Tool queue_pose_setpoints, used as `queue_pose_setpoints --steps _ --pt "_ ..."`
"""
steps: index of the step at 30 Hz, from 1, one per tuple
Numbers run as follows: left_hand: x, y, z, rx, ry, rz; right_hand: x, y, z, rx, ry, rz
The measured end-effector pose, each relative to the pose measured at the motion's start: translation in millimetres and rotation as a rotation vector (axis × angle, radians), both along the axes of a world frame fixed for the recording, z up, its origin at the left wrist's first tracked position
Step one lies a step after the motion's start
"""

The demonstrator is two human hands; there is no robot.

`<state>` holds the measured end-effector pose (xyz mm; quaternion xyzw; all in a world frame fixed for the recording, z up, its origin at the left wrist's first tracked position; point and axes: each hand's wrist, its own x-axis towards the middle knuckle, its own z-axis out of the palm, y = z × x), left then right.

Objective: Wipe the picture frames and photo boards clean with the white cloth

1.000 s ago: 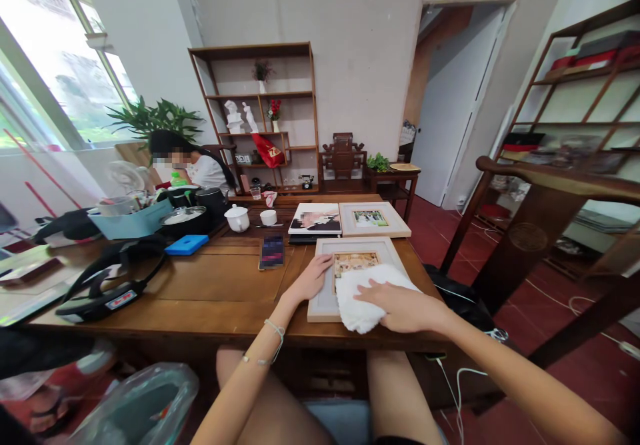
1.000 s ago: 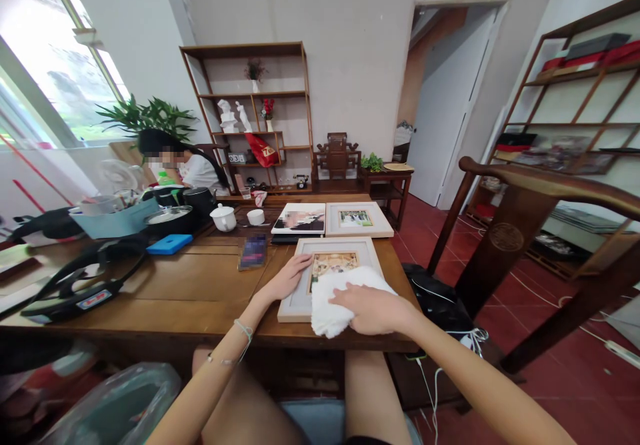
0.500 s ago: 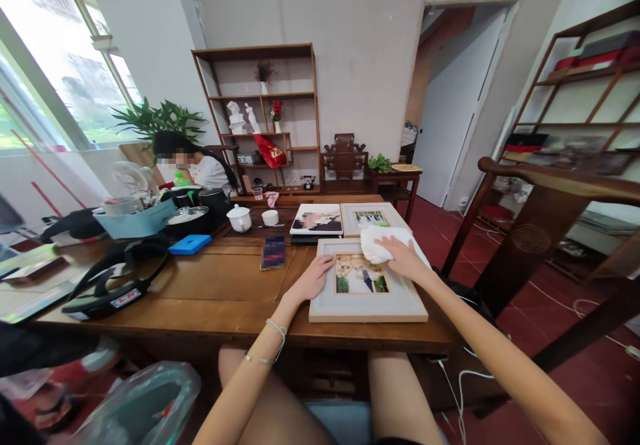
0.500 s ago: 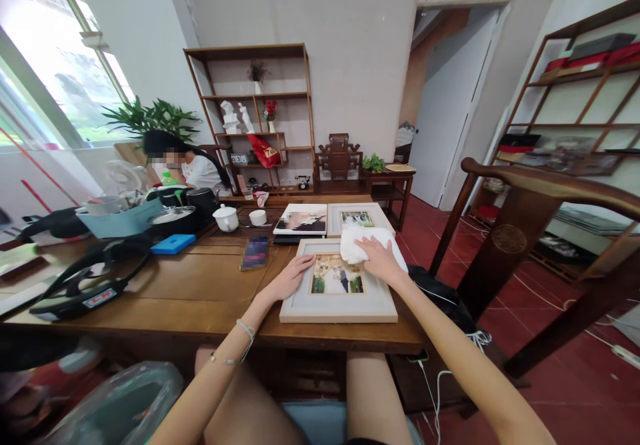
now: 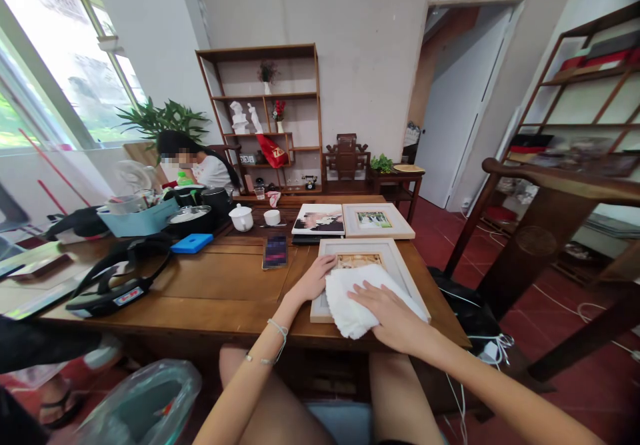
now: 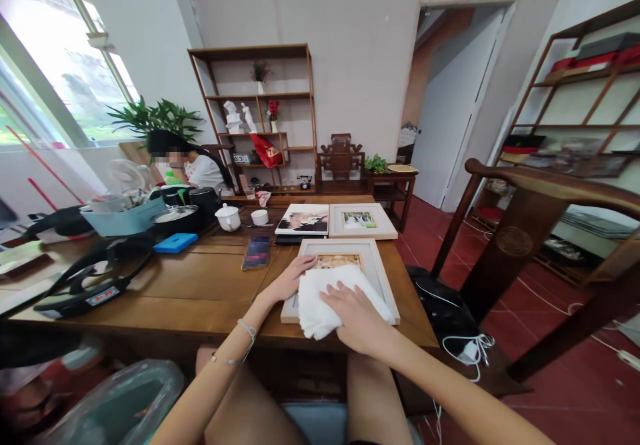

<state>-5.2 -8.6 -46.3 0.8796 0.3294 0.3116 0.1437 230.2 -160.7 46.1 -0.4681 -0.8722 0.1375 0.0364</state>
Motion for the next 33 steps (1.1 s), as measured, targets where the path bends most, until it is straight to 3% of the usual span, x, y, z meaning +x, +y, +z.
queue_pose_setpoints --steps 7,12,19,23,29,33 --pt "0 5 -3.5 -0.001 -0.006 0.007 44 38 -12.8 0.168 -0.182 -0.260" --pt "0 5 -4.9 -0.007 -0.029 0.013 29 47 -21.1 0.309 -0.266 -0.345" --pt "3 0 -0.7 -0.035 -0.049 0.043 -44 32 -11.7 0.267 -0.187 -0.094" --pt "3 0 2.4 -0.041 -0.051 0.043 -65 24 -10.1 0.256 -0.175 -0.030" --pt "4 -4 5.7 -0.048 -0.059 0.044 -37 4 -1.4 0.134 -0.036 0.218" --pt "5 -7 5.8 -0.056 -0.051 0.065 1 3 8.3 0.030 -0.031 0.152"
